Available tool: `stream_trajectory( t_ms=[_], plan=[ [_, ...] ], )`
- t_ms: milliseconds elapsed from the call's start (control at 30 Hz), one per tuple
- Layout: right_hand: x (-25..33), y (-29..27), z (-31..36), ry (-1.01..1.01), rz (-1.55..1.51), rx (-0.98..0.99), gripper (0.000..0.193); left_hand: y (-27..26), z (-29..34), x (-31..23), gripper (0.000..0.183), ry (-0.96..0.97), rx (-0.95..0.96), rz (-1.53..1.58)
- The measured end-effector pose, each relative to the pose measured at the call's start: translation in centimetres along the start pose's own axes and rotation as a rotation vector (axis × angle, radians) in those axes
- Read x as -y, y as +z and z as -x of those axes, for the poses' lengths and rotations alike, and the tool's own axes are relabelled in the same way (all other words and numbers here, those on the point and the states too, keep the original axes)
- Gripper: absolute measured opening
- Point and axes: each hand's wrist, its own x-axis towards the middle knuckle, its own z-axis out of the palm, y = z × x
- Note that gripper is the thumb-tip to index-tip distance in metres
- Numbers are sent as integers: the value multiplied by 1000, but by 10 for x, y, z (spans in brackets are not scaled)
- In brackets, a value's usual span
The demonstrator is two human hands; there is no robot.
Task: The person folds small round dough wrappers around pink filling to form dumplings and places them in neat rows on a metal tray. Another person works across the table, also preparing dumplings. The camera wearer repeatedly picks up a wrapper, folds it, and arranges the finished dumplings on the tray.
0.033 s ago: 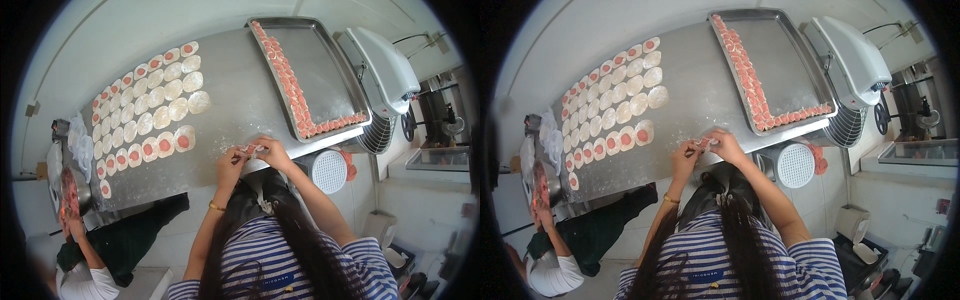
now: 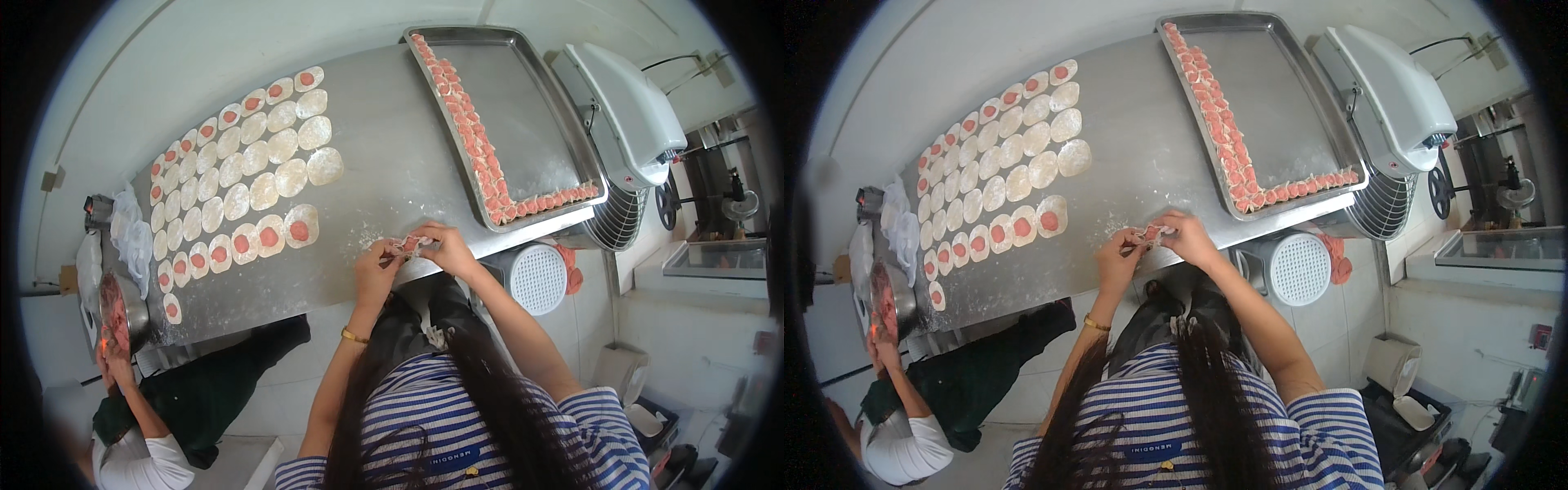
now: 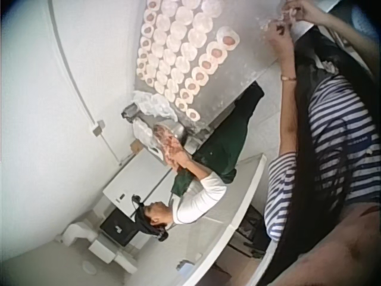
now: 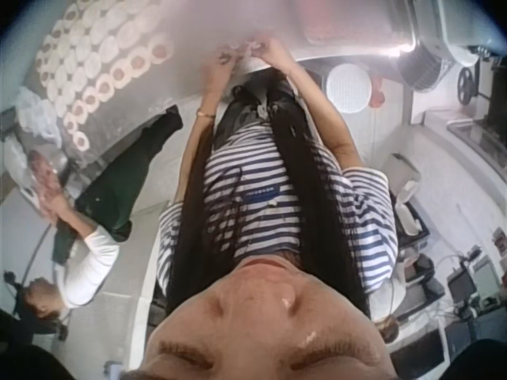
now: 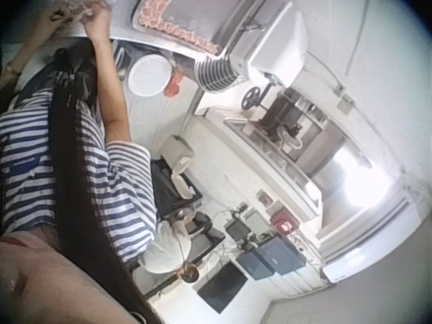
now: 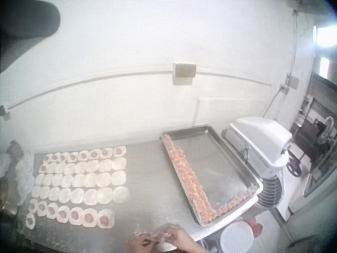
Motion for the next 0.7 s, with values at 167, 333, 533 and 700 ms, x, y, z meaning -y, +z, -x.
stream_trajectory(
  t_ms=[167,333,533,700],
  plan=[
    [-19,-1,-4,-75,96,10,43,6,-5,-11,27,-158,35,-73],
    [-9,-5,-8,45,86,-36,40,9,-13,3,32,-68,79,-170],
    [-23,0,-3,-10,113,-56,41,13,-19,-4,28,-6,104,-234],
    [-8,-5,-5,-20,155,-18,36,8,-20,-2,27,8,117,-315]
  ],
)
